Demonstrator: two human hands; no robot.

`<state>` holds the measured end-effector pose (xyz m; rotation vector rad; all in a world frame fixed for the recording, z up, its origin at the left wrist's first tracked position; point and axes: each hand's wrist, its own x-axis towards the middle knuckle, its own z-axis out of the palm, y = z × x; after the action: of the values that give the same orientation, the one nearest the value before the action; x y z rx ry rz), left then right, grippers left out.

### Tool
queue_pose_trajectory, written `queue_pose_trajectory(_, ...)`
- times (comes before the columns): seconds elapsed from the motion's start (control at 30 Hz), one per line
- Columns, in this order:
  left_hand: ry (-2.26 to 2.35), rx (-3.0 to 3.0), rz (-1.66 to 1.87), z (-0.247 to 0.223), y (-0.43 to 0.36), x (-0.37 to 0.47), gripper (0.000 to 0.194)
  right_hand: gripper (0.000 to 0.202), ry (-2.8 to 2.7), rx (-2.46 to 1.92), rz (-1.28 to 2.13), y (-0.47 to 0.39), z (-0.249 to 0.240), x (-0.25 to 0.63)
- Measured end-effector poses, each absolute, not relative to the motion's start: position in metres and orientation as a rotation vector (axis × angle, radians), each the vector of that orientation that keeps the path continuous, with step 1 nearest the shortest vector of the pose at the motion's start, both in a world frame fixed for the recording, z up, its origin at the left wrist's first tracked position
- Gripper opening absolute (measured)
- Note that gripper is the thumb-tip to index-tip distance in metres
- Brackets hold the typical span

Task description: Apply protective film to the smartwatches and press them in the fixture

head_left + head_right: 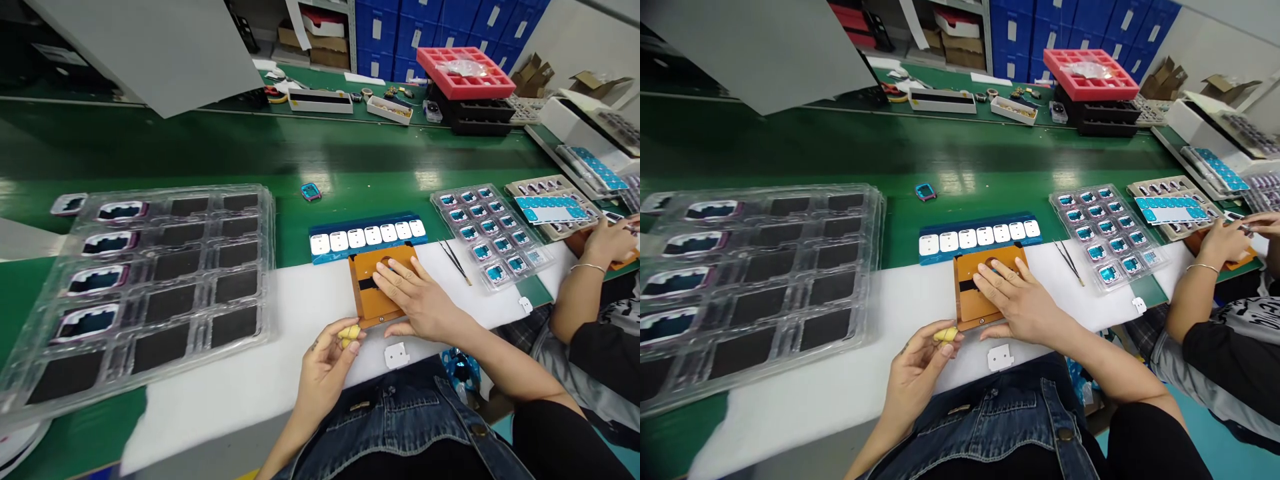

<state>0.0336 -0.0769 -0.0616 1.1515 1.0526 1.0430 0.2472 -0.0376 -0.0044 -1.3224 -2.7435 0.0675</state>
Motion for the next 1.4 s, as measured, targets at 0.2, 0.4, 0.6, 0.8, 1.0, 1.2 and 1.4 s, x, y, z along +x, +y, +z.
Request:
queue_pose_trajectory(0.2,1.056,1.161,1.036,-0.059,-0.076,0.033,0.026,0.087,-2.717,-1.317,0.08,-0.039,-0.006,0.247)
queue_pose_trajectory(0.4,1.031,1.236,1.11,-0.062,-0.078,0.033,0.024,0.084,-2.674,-1.303,0.17,-0.035,-0.009,0.248)
queue_pose_trajectory(0.6,1.039,1.797,1.24,-0.04,-0.056,0.032,0.02,0.077,-1.988,-1.127,0.32,-0.046,-0.022,0.264)
queue_pose_trajectory(0.8,1.006,2.363,0.93,0.0,-0.007,0.062,0.024,0.059,-1.414,-1.229,0.437,-0.063,-0.058,0.275)
queue_pose_trajectory(1.0,0.988,2.349,0.651,0.015,0.026,0.091,0.034,0.046,-1.202,-1.254,0.556,-0.062,-0.061,0.276)
queue_pose_trajectory(1.2,0.89,1.666,0.99,-0.001,-0.03,0.064,0.042,0.025,-1.106,-1.204,0.47,-0.088,-0.052,0.259)
queue_pose_trajectory(1.4,0.781,0.871,0.977,-0.035,-0.093,0.057,0.046,0.022,-1.122,-1.061,1.279,-0.115,-0.043,0.222)
